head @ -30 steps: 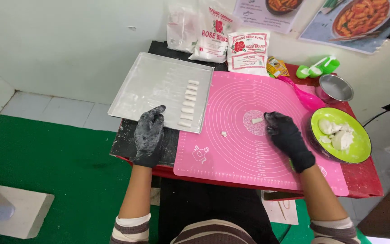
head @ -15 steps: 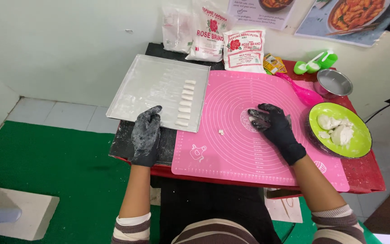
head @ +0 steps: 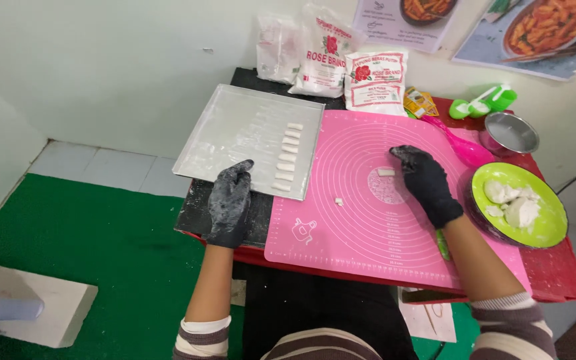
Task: Roll dough into a cylinder, cut it into small rectangular pieces using a knife, and arrange them on a tray.
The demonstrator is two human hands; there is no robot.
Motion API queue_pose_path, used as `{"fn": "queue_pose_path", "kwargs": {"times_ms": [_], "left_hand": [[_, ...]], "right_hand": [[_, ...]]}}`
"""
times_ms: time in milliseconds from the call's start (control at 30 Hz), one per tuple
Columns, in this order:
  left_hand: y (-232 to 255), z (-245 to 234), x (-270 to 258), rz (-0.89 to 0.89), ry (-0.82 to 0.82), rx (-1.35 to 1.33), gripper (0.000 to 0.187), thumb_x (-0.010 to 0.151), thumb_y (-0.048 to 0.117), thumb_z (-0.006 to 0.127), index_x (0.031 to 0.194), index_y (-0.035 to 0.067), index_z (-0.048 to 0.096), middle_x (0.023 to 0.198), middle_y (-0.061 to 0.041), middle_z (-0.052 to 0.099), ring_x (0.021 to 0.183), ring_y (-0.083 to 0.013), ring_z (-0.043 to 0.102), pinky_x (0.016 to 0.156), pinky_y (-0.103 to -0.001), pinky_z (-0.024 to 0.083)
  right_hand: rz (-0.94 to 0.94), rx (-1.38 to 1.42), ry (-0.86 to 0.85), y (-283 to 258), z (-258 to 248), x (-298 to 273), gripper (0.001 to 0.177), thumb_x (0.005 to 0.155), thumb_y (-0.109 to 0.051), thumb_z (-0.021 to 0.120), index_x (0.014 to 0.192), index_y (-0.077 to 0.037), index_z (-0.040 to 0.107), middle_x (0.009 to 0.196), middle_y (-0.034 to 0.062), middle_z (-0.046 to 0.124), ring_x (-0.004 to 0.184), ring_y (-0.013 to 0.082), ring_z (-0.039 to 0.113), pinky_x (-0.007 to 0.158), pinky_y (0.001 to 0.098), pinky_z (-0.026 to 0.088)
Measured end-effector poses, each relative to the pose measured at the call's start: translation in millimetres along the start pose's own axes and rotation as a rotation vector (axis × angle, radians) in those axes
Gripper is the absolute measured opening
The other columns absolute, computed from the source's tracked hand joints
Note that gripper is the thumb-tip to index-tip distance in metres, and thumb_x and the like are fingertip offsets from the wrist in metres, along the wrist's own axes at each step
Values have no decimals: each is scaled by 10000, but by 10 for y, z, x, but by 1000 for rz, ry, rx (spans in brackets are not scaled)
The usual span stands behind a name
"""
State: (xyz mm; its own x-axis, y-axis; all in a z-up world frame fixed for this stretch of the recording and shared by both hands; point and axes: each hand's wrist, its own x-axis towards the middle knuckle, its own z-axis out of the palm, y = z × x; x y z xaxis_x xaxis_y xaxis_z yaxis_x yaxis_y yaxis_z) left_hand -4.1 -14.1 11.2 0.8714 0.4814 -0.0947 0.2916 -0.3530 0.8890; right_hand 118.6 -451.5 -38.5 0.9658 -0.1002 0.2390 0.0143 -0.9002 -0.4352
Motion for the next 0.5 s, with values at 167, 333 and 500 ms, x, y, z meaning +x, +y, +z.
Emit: {"fn": "queue_pose_path", "kwargs": {"times_ms": [167, 333, 500], "left_hand": [[-2, 15, 9, 35, -1, 35, 270, 929, 434, 612, 1168, 515, 707, 1230, 40, 687, 1229, -275, 601, 1078, -424, 484], [75, -92, -90, 57, -42, 39, 289, 937, 364, 587, 1174, 455, 726, 1257, 20, 681, 1242, -307, 592, 1082, -452, 472], [-4, -36, -4, 66, -49, 65, 288, 938, 375, 587, 1178, 455, 725, 1251, 22, 677, 1239, -295, 597, 1075, -451, 477]], "right_hand": [[-214, 299, -193, -1318, -994, -768, 422, 881, -44, 580, 1289, -16, 684, 1276, 264, 672, 1223, 460, 597, 1041, 505, 497], [-472, 226, -255, -390, -455, -204, 374, 872, -168, 714, 1241, -118, 750, 1216, 220, 716, 1208, 436, 628, 1036, 486, 506], [-520, 255, -247, -355, -419, -169, 298, 866, -169, 778, 1161, -127, 785, 1102, 231, 745, 1113, 443, 676, 945, 460, 551]]}}
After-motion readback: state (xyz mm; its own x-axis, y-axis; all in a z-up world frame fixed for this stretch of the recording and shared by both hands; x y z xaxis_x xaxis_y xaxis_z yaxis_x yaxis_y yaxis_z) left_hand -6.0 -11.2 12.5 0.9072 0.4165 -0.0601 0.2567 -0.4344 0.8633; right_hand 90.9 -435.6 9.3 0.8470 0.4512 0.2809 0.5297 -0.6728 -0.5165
